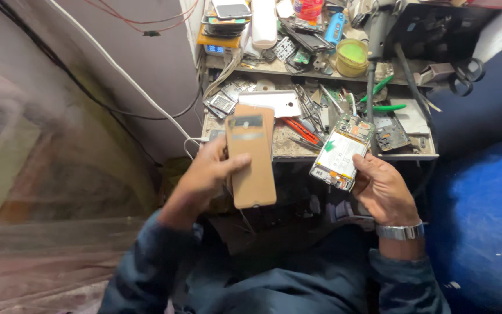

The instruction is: The person handles various mobile phone components including screens and circuit boards, comparing them on a workbench and then holding a reassembled phone while its screen displays a lock screen.

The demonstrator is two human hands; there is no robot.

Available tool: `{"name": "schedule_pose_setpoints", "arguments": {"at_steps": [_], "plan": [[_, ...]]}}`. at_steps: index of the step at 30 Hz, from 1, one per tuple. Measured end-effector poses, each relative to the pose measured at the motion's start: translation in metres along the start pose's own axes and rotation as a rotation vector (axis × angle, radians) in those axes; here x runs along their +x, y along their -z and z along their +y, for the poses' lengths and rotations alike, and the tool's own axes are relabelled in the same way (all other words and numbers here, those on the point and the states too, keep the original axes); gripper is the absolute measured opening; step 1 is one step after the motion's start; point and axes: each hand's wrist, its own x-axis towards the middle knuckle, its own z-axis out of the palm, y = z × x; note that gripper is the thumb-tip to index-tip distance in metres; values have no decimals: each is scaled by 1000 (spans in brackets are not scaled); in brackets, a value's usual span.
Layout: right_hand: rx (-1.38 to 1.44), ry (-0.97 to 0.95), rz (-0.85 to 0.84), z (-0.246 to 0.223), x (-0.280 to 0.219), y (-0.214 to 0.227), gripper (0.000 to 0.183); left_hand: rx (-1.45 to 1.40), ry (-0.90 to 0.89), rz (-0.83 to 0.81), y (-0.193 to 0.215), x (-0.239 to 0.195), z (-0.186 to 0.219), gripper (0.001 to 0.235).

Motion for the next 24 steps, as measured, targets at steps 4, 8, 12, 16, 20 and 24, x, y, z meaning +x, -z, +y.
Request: {"name": "schedule_pose_setpoints", "arguments": {"at_steps": [4,8,12,16,20,24], "plan": [[-28,9,30,-5,-8,6,37,215,-14,5,15,64,6,40],[-19,8,35,-6,-13,11,37,391,90,-32,34,121,-2,32],[-3,9,32,-5,-18,20,37,436,212,-97,46,152,6,30],[10,8,-2,-6,-20,28,37,513,248,-106,45,163,10,33],[2,-5,18,-4,-19,29,38,791,246,-72,40,178,10,30],[-7,-9,-8,-4,-18,29,38,1028,198,56,34,192,8,37]]}}
